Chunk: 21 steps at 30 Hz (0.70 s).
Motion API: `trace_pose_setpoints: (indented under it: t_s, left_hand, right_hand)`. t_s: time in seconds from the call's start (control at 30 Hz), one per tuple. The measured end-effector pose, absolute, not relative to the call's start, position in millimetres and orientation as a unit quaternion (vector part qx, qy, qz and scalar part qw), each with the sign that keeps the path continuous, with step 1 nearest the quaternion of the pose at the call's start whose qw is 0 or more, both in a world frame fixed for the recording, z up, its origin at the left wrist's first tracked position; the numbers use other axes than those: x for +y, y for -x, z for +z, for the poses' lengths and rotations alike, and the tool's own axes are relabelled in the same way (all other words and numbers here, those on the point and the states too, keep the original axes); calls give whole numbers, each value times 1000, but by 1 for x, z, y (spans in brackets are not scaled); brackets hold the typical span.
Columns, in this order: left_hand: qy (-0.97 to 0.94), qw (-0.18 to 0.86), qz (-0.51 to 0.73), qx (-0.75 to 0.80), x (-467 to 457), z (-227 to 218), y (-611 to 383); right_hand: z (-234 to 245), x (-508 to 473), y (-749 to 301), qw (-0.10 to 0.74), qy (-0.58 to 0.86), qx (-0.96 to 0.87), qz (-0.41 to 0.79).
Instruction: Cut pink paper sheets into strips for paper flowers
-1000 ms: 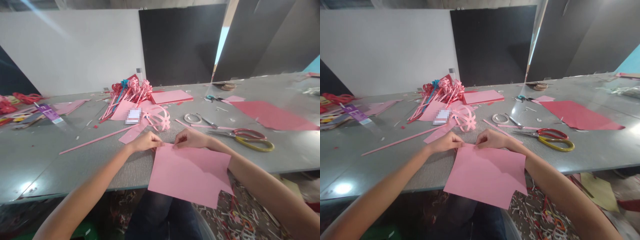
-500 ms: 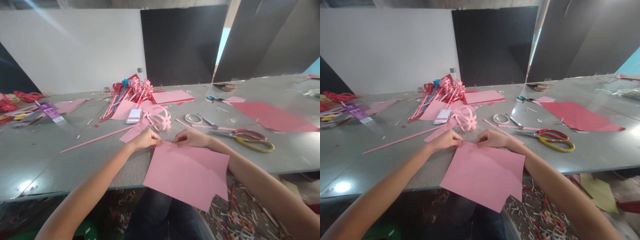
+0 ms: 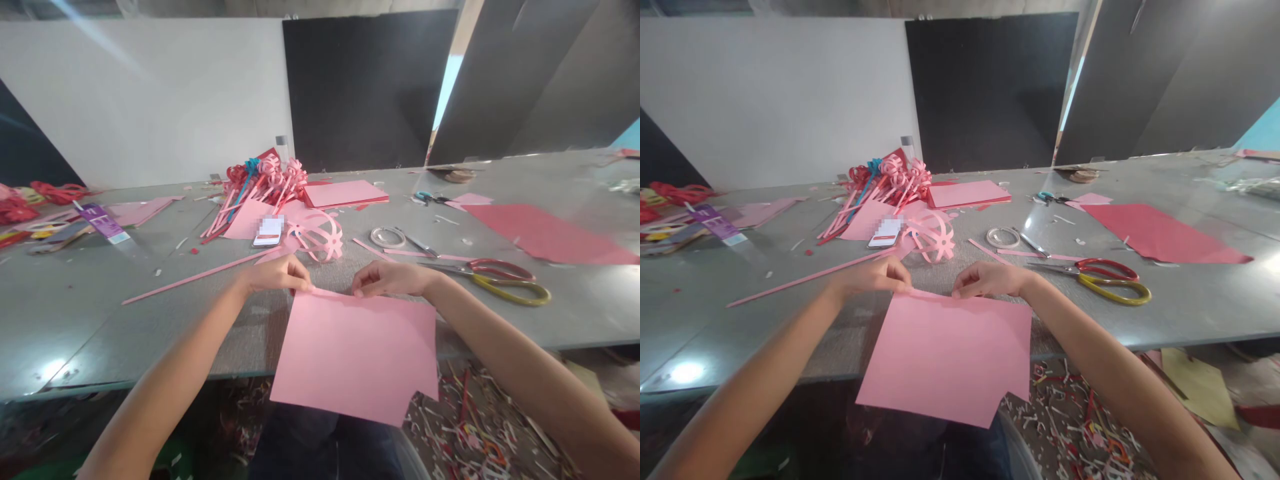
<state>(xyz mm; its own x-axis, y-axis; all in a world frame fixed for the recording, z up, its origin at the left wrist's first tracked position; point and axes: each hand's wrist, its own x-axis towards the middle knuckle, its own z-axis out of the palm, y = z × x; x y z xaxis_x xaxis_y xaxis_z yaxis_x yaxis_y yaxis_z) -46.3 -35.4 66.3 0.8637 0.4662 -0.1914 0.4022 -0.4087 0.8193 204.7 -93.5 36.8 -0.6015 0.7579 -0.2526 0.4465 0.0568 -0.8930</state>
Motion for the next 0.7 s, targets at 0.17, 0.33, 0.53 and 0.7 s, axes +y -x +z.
trace_pose_setpoints:
  t_s: [0.17, 0.33, 0.53, 0.7]
  left_hand:
    - [-863, 444, -24, 241, -42, 67, 40]
    - [-870, 446, -66, 201, -49, 64, 26]
    - [-854, 477, -104, 178, -59, 60, 12]
    - [-846, 493, -99, 177, -62, 55, 7]
  right_hand:
    - [37, -95, -201, 123, 406, -728, 538]
    - [39, -101, -192, 123, 382, -744, 534]
    - [38, -107, -186, 116, 362, -762, 524]
    - [38, -109, -186, 121, 364, -769, 511]
